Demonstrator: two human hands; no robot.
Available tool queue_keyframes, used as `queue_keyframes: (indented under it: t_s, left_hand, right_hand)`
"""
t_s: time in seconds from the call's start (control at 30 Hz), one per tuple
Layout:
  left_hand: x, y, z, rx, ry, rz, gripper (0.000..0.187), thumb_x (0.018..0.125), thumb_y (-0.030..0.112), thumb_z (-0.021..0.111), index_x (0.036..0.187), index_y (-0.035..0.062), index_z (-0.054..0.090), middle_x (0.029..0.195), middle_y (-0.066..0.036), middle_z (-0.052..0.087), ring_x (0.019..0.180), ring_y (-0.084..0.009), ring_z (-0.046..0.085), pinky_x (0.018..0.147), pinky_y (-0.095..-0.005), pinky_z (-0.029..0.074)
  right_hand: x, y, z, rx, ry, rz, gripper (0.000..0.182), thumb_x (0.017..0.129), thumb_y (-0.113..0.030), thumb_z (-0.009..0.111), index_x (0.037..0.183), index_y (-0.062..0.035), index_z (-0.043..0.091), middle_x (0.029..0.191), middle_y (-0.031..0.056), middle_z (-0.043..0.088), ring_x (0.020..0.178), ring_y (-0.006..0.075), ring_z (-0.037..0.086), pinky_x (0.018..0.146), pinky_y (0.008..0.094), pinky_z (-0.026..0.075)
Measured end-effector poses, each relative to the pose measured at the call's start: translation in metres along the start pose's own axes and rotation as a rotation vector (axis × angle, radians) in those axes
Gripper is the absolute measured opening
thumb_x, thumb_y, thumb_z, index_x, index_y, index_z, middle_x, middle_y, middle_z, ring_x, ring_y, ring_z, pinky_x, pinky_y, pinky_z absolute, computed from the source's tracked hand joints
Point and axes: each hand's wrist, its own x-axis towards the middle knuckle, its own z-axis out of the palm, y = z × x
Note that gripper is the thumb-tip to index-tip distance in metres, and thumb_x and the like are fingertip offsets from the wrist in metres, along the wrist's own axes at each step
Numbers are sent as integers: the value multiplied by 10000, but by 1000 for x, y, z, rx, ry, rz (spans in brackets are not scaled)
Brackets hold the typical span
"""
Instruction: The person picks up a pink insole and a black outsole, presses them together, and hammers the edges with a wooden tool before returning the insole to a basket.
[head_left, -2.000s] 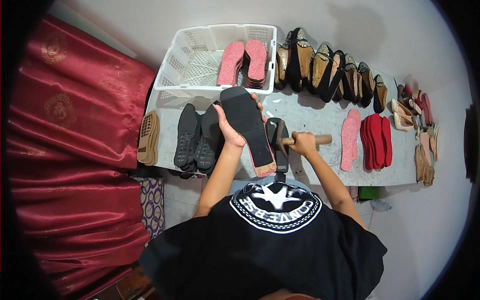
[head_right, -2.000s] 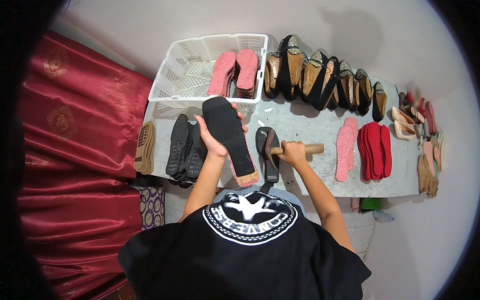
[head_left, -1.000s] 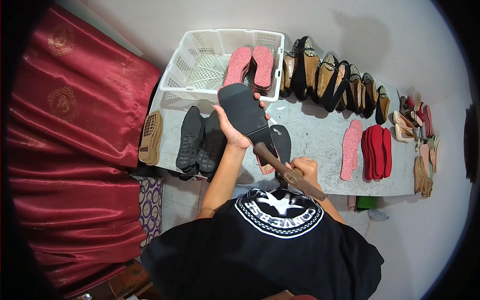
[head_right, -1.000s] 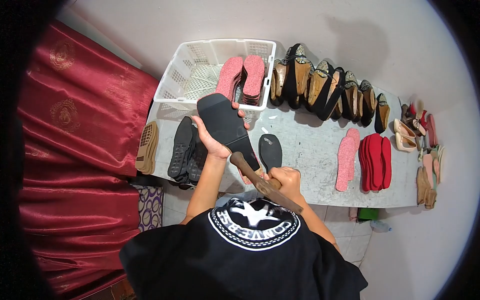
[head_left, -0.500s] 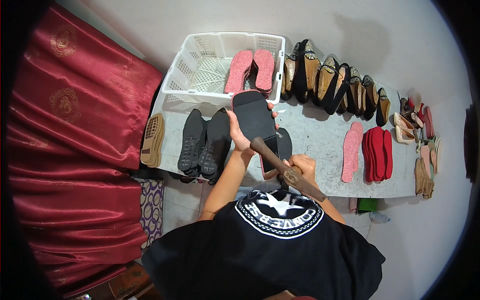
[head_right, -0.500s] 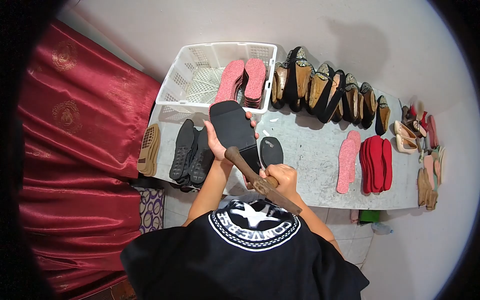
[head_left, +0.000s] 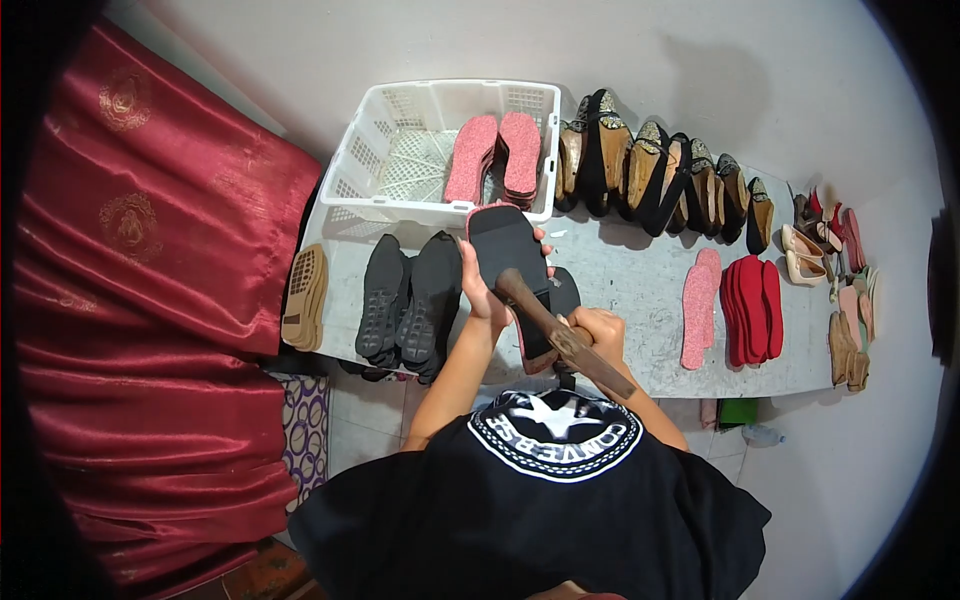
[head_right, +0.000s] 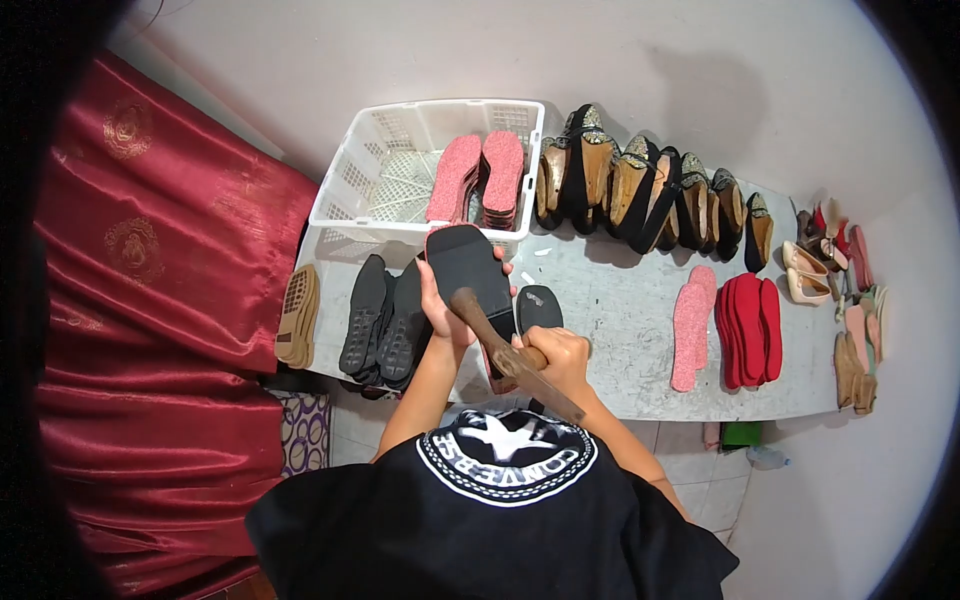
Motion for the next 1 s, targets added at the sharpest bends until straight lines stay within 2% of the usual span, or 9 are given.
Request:
queue_keyframes:
  t_s: [0.1, 0.23, 0.37, 0.47, 0.53, 0.6, 0.87, 0.9, 1.0]
  left_hand:
    - [-5, -2, 7, 15, -36, -30, 775, 821, 680, 232, 1230, 41, 391, 1088, -168, 497, 954, -288, 518, 757, -420, 481]
    - [-4, -7, 3, -83, 1, -92, 790, 822, 683, 205, 1237, 36, 386, 1083, -176, 502, 962, -286, 520, 762, -432, 480]
    - [-9, -7, 9, 23, 23, -106, 797, 818, 688, 220, 1250, 36, 376, 1094, -181, 497, 967, -299, 523, 779, -445, 475]
    - [-9, -11, 12, -143, 10, -161, 801, 813, 692, 231, 1254, 38, 369, 1091, -185, 502, 957, -304, 530, 774, -438, 480]
    - [-10, -16, 3, -87, -30, -139, 804, 804, 699, 255, 1251, 40, 367, 1107, -187, 494, 967, -306, 527, 773, -427, 483]
    - [-13, -18, 1, 21, -91, -111, 808, 799, 703, 266, 1246, 38, 368, 1121, -186, 487, 979, -306, 523, 781, -427, 482]
    - [-18, -13, -1, -20, -86, -120, 828, 807, 703, 231, 1281, 34, 346, 1166, -202, 493, 1040, -302, 518, 870, -427, 443]
    - [-18, -12, 0, -3, -36, -120, 822, 813, 696, 232, 1293, 37, 343, 1183, -213, 491, 1054, -296, 519, 901, -410, 422]
    - [-16, -13, 10, 42, 125, -136, 837, 789, 723, 241, 1254, 39, 367, 1106, -193, 510, 987, -301, 531, 828, -436, 461]
  right_hand:
    - [0, -2, 1, 67, -24, 59, 258, 709, -140, 669, 557, -62, 476, 478, 85, 459, 433, 244, 501, 431, 327, 373]
    - [10, -5, 3, 30, 34, -38, 254, 722, -145, 664, 564, -62, 484, 481, 85, 459, 442, 244, 498, 437, 324, 377]
    - [4, 2, 8, 51, 70, -8, 241, 718, -146, 667, 570, -62, 497, 494, 87, 481, 452, 252, 510, 449, 324, 390]
    - [12, 2, 11, -3, 97, -24, 239, 712, -137, 669, 567, -61, 495, 495, 94, 477, 447, 252, 504, 449, 325, 385]
    - [14, 5, 14, 14, 156, -70, 238, 711, -140, 669, 571, -61, 493, 495, 100, 470, 445, 257, 498, 448, 330, 382]
    - [12, 6, 15, 51, 136, -13, 230, 697, -139, 677, 583, -62, 493, 495, 98, 468, 443, 265, 494, 450, 334, 379]
    - [21, 3, 9, 84, 170, 116, 213, 681, -139, 691, 603, -67, 506, 523, 102, 486, 454, 270, 499, 455, 314, 380]
    - [23, 3, 8, 60, 158, 143, 206, 682, -136, 688, 608, -66, 509, 523, 101, 484, 451, 268, 497, 453, 311, 380]
    - [28, 5, 6, 13, 169, 147, 204, 701, -135, 671, 617, -52, 505, 523, 110, 482, 447, 261, 497, 439, 308, 376]
